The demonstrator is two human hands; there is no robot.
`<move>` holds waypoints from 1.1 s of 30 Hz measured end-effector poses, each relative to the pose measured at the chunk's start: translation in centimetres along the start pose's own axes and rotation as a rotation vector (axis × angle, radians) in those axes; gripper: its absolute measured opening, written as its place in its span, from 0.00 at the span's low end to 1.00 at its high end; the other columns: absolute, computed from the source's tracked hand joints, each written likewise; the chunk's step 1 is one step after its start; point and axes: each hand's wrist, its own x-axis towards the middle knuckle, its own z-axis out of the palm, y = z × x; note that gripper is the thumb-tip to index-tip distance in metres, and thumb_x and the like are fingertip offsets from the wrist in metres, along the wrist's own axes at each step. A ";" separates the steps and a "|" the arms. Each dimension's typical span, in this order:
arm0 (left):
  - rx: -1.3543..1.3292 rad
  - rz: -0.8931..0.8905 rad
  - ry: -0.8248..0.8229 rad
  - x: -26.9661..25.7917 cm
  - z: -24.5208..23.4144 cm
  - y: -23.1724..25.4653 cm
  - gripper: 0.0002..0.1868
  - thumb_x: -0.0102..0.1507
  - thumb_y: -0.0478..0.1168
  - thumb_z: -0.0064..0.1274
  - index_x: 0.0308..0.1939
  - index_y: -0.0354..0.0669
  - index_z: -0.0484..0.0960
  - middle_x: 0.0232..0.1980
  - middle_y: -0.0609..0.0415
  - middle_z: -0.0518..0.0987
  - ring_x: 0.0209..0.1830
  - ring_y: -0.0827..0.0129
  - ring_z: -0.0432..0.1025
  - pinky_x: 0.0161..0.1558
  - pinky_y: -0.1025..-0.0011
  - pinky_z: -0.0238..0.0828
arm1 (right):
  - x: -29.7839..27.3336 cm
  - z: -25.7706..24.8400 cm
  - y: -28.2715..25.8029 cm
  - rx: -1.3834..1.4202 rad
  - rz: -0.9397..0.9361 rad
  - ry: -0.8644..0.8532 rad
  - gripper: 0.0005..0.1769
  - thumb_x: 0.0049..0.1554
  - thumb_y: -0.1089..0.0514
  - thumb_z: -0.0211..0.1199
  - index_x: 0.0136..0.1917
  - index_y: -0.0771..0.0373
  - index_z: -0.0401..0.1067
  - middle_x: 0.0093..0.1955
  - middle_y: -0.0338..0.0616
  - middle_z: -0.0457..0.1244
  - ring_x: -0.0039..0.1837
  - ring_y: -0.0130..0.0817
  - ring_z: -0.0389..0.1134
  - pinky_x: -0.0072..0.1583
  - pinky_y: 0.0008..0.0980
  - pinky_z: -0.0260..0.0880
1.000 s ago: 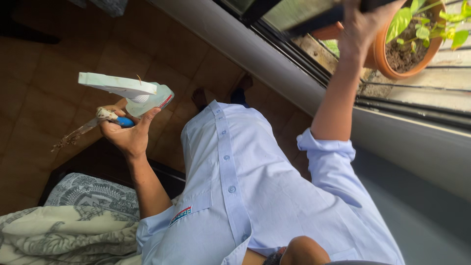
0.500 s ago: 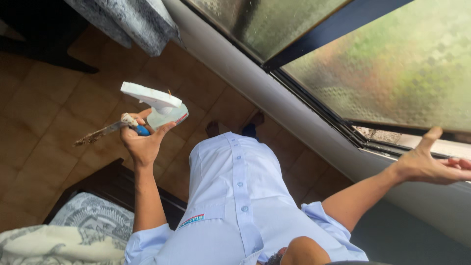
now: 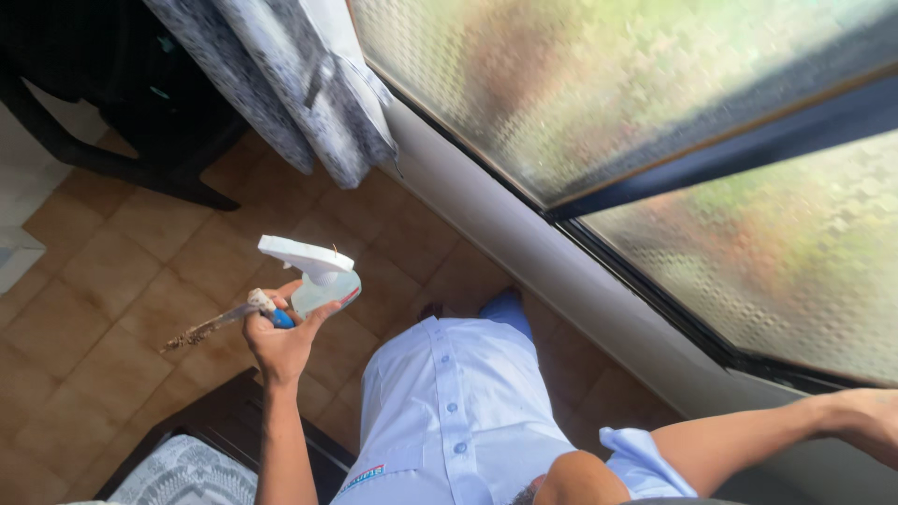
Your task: The person uses a small trowel to loosen soil in a terracotta pot containing a small plant. They then use a spray bottle to water the plant. The person also handles a large leaf from a nearby plant, using the trowel to scrape or clean its surface.
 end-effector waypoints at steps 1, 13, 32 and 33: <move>0.021 -0.003 0.016 0.4 -0.5 -0.1 0.32 0.51 0.35 0.76 0.37 0.43 0.61 0.50 0.50 0.84 0.32 0.87 0.63 0.31 0.86 0.63 | -1.4 -0.1 -4.4 0.128 0.000 -0.039 0.22 0.52 0.50 0.77 0.46 0.65 0.69 0.43 0.46 0.62 0.40 0.35 0.63 0.43 0.35 0.65; 0.016 -0.017 0.101 7.3 -1.6 -1.7 0.30 0.50 0.34 0.75 0.36 0.42 0.62 0.50 0.49 0.83 0.29 0.88 0.60 0.30 0.87 0.63 | -9.0 -1.0 -59.4 1.017 -0.592 -1.024 0.26 0.68 0.55 0.62 0.77 0.47 0.60 0.54 0.47 0.67 0.46 0.43 0.72 0.44 0.39 0.73; 0.138 0.053 -0.037 25.5 -5.7 -2.6 0.26 0.51 0.35 0.78 0.39 0.38 0.71 0.39 0.60 0.73 0.30 0.86 0.59 0.32 0.85 0.60 | -15.5 9.1 -78.6 0.395 -1.030 -0.377 0.15 0.70 0.57 0.58 0.69 0.61 0.70 0.28 0.28 0.54 0.28 0.19 0.58 0.34 0.26 0.56; 0.172 0.038 -0.059 26.6 -5.8 -2.8 0.25 0.51 0.35 0.79 0.41 0.36 0.75 0.35 0.61 0.69 0.29 0.84 0.57 0.33 0.84 0.59 | -14.9 9.9 -78.1 0.405 -1.079 -0.345 0.15 0.71 0.57 0.58 0.69 0.62 0.70 0.29 0.28 0.54 0.29 0.18 0.57 0.35 0.25 0.55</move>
